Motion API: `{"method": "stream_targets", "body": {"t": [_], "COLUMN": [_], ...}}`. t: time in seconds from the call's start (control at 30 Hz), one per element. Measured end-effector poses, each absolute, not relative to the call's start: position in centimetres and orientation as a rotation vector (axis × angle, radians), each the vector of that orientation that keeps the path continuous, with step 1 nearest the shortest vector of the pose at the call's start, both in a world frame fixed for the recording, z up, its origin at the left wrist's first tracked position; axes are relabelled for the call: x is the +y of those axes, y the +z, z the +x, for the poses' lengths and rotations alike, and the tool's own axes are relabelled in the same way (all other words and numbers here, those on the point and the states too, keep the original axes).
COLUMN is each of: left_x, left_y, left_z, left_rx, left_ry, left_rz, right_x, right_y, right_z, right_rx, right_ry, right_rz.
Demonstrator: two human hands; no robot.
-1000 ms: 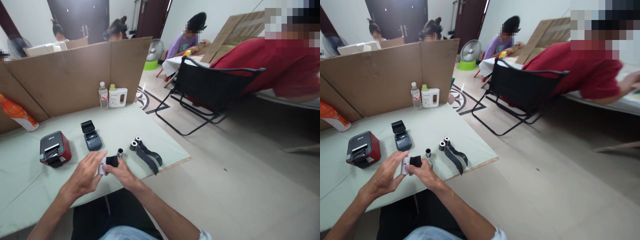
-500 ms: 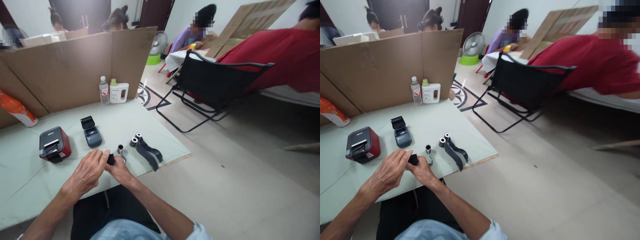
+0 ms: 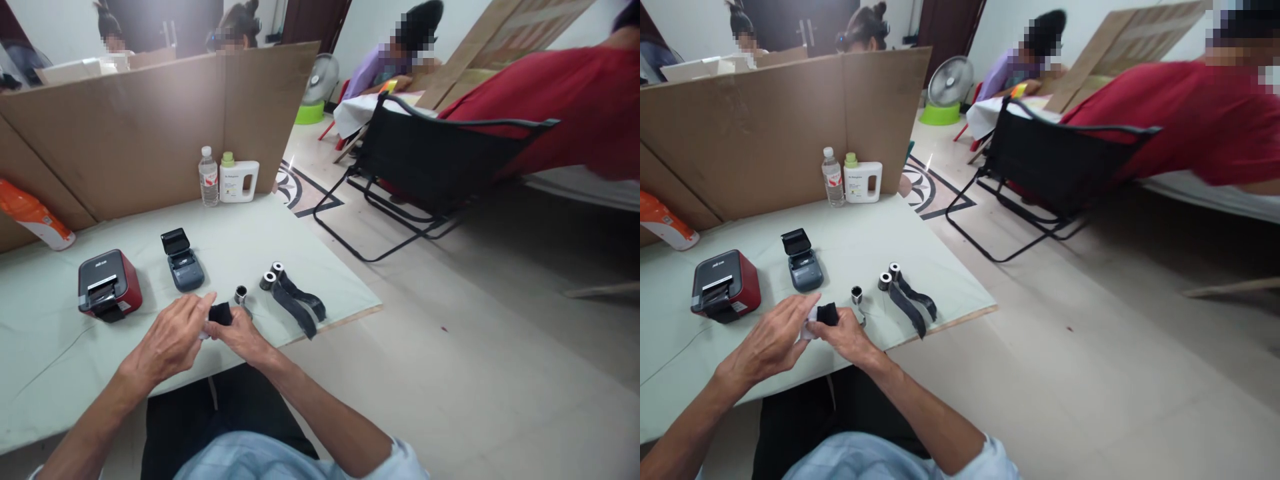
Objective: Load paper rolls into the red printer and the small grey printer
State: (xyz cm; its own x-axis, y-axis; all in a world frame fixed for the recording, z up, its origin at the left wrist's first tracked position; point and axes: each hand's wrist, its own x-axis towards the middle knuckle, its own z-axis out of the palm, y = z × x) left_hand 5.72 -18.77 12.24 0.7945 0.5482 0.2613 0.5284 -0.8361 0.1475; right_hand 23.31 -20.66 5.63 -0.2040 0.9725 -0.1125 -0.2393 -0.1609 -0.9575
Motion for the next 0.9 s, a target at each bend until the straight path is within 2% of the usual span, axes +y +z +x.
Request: {"method": "stream_targets", "body": {"t": [0.1, 0.17, 0.23, 0.37, 0.47, 0.57, 0.83, 0.9], "left_x": [-19.0, -19.0, -18.7, -18.6, -18.8, -18.4, -16.5, -16.5], "left_y": [11.4, 11.2, 11.3, 11.1, 10.3, 10.0, 11.6, 11.4], "left_z": [6.4, 6.3, 5.9, 4.8, 4.7, 4.6, 4.9, 4.9], "left_rx": [1.033, 1.049, 0.959, 0.808, 0.838, 0.898, 0.943, 0.959], "left_ry": [0.259, 0.270, 0.430, 0.860, 1.000, 0.985, 0.576, 0.603], "left_rz": [2.998, 2.966, 2.827, 2.259, 2.046, 2.116, 2.735, 2.714], "right_x": [-20.4, -20.3, -20.2, -20.4, -20.4, -20.2, -18.0, -17.7], "right_y": [5.2, 5.2, 5.3, 5.5, 5.3, 5.1, 5.0, 5.3], "right_z": [22.4, 22.1, 22.3, 22.9, 22.9, 22.8, 23.0, 22.9], "right_rx": [-1.053, -1.013, -0.940, -0.727, -0.635, -0.629, -0.958, -0.979], "right_ry": [1.489, 1.459, 1.539, 1.953, 2.077, 2.053, 1.740, 1.700], "right_rz": [-1.094, -1.111, -1.014, -0.607, -0.462, -0.489, -0.940, -0.959]}}
